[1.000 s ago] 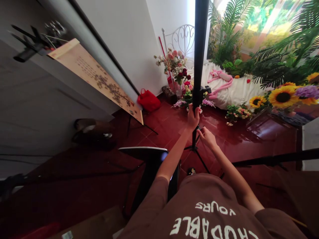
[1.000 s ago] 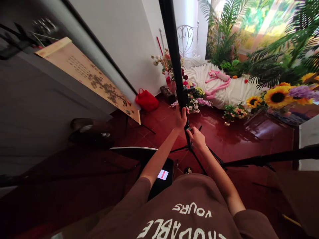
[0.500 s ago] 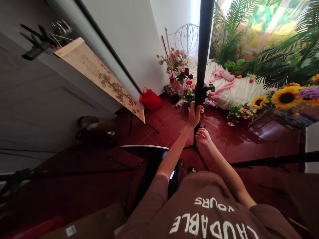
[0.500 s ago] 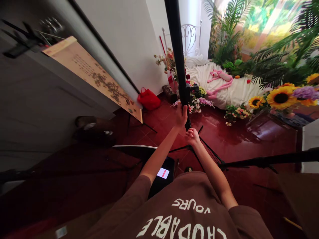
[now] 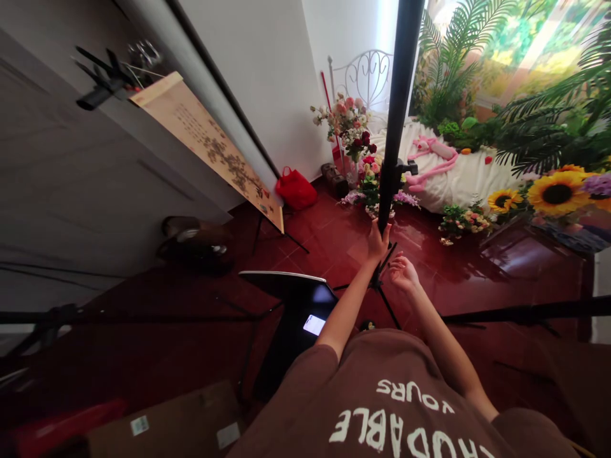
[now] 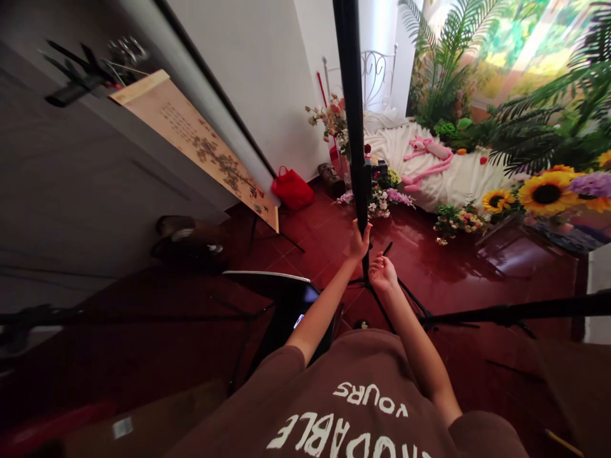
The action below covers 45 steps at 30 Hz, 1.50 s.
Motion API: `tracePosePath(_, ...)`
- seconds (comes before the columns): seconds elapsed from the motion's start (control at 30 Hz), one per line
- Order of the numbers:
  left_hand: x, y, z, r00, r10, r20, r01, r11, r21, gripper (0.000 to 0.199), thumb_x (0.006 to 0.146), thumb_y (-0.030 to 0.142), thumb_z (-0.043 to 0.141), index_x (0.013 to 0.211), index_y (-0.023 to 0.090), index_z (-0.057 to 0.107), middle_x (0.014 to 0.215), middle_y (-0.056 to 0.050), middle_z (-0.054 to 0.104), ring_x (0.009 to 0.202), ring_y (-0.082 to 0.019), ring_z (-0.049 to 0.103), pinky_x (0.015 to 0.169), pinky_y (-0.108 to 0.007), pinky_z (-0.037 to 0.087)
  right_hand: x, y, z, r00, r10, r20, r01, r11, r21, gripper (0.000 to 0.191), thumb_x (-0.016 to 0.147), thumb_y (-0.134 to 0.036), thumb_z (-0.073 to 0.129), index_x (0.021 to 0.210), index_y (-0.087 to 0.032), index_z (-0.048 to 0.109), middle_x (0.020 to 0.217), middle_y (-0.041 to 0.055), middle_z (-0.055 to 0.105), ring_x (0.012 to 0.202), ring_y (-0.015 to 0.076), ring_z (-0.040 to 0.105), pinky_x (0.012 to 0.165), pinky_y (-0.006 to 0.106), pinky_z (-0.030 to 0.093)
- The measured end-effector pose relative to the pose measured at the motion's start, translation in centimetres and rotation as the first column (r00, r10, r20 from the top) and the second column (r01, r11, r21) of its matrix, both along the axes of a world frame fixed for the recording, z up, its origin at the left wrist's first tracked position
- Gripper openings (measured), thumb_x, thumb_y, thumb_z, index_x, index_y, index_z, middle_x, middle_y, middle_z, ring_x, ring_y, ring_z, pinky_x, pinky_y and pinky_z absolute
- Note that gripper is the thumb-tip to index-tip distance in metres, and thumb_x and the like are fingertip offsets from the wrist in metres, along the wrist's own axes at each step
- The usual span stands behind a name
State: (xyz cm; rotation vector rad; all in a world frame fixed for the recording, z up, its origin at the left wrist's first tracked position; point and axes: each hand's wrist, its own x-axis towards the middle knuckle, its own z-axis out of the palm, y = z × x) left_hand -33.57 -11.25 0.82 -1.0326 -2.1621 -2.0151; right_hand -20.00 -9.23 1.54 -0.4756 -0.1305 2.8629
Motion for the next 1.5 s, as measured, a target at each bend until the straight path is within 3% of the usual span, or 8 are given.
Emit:
tracePosePath(0.23, 0.4, -0.9, -1.7, 0.993, -0.041, 0.111, 0.044, 0.998, -0.033, 0.048, 0.09, 0.06, 0.039, 0.115, 0.021, 0.054, 0.093, -0.007, 0.064, 0.079, -0.016, 0.061, 0.076, -0.029, 0.048, 5.4, 0.4, -3.1, 0.989, -0.134, 0.065, 0.133, 0.991, 0.012, 0.02, 0.078, -0.004, 0.048, 0.076, -0.022, 0.057, 0.051, -0.0097, 0.05, 0.043, 0.0038, 0.049, 0.046, 0.012, 0.043)
tracePosePath(0.43, 3.1, -3.2, -9.3, 0.95, 0.048, 0.31, -0.015, 0.994, -0.109, 0.049, 0.092, 0.051, 0.044, 0.129, 0.019, 0.047, 0.122, -0.014, 0.058, 0.11, -0.02, 0.059, 0.094, -0.034, 0.047, 13.5, 0.4, -7.9, 0.936, -0.285, 0.207, 0.293, 0.956, -0.007, 0.022, 0.07, -0.001, 0.053, 0.076, -0.022, 0.058, 0.05, -0.0117, 0.052, 0.041, 0.0018, 0.05, 0.045, 0.01, 0.043)
tracePosePath(0.57, 7.0, -4.4, -14.5, 0.803, 0.076, 0.592, 0.107, 0.958, -0.267, 0.048, 0.085, 0.04, 0.059, 0.125, 0.014, 0.05, 0.122, -0.017, 0.057, 0.096, -0.02, 0.065, 0.091, -0.038, 0.05, 20.1, 1.2, -10.3, 0.843, -0.445, 0.301, 0.451, 0.891, 0.055, 0.026, 0.064, 0.001, 0.054, 0.074, -0.022, 0.058, 0.05, -0.012, 0.053, 0.04, 0.0013, 0.05, 0.043, 0.01, 0.043)
tracePosePath(0.7, 10.9, -3.0, -16.3, 0.747, -0.069, 0.661, 0.287, 0.93, -0.228, 0.033, 0.084, 0.031, 0.06, 0.112, 0.013, 0.057, 0.109, -0.014, 0.064, 0.09, -0.016, 0.066, 0.091, -0.038, 0.05, 25.1, 2.6, -10.3, 0.738, -0.592, 0.323, 0.575, 0.803, 0.157, 0.027, 0.06, 0.003, 0.053, 0.072, -0.021, 0.057, 0.05, -0.0123, 0.052, 0.038, 0.001, 0.048, 0.042, 0.01, 0.043)
tracePosePath(0.93, 17.8, 5.2, -11.6, 0.644, -0.501, 0.578, 0.653, 0.754, -0.074, 0.025, 0.086, 0.032, 0.058, 0.103, 0.014, 0.059, 0.103, -0.009, 0.068, 0.086, -0.014, 0.066, 0.089, -0.035, 0.052, 28.6, 4.0, -5.4, 0.555, -0.754, 0.351, 0.735, 0.643, 0.217, 0.012, 0.067, -0.01, 0.059, 0.071, -0.02, 0.053, 0.053, -0.0099, 0.053, 0.041, 0.0024, 0.048, 0.042, 0.012, 0.042)
tracePosePath(1.1, 24.5, 9.3, -5.0, 0.451, -0.782, 0.43, 0.862, 0.506, 0.015, 0.032, 0.09, 0.038, 0.052, 0.112, 0.015, 0.057, 0.112, -0.011, 0.066, 0.099, -0.016, 0.064, 0.091, -0.036, 0.051, 30.8, 4.7, -1.4, 0.399, -0.82, 0.41, 0.604, 0.572, 0.555, 0.019, 0.078, -0.04, 0.062, 0.074, -0.022, 0.055, 0.059, -0.0046, 0.061, 0.046, 0.0075, 0.054, 0.041, 0.018, 0.043)
tracePosePath(1.3, 30.4, 11.7, 1.7, 0.279, -0.949, 0.147, 0.954, 0.292, 0.068, 0.038, 0.089, 0.037, 0.055, 0.121, 0.016, 0.053, 0.121, -0.013, 0.062, 0.111, -0.019, 0.06, 0.095, -0.034, 0.047, 32.7, 7.2, 3.0, 0.572, -0.702, 0.424, 0.377, 0.684, 0.624, 0.048, 0.08, -0.066, 0.052, 0.063, -0.021, 0.046, 0.05, -0.0031, 0.049, 0.038, 0.0077, 0.043, 0.029, 0.017, 0.025)
tracePosePath(1.5, 33.4, 12.6, 2.2, 0.302, -0.936, 0.18, 0.948, 0.315, 0.049, 0.031, 0.093, 0.042, 0.045, 0.105, 0.015, 0.054, 0.093, -0.006, 0.064, 0.078, -0.013, 0.06, 0.074, -0.026, 0.048, 33.6, 8.6, 3.8, 0.494, -0.665, 0.56, 0.2, 0.714, 0.671, 0.045, 0.076, -0.062, 0.059, 0.063, -0.02, 0.048, 0.046, -0.0048, 0.046, 0.033, 0.0051, 0.034, 0.029, 0.017, 0.018)
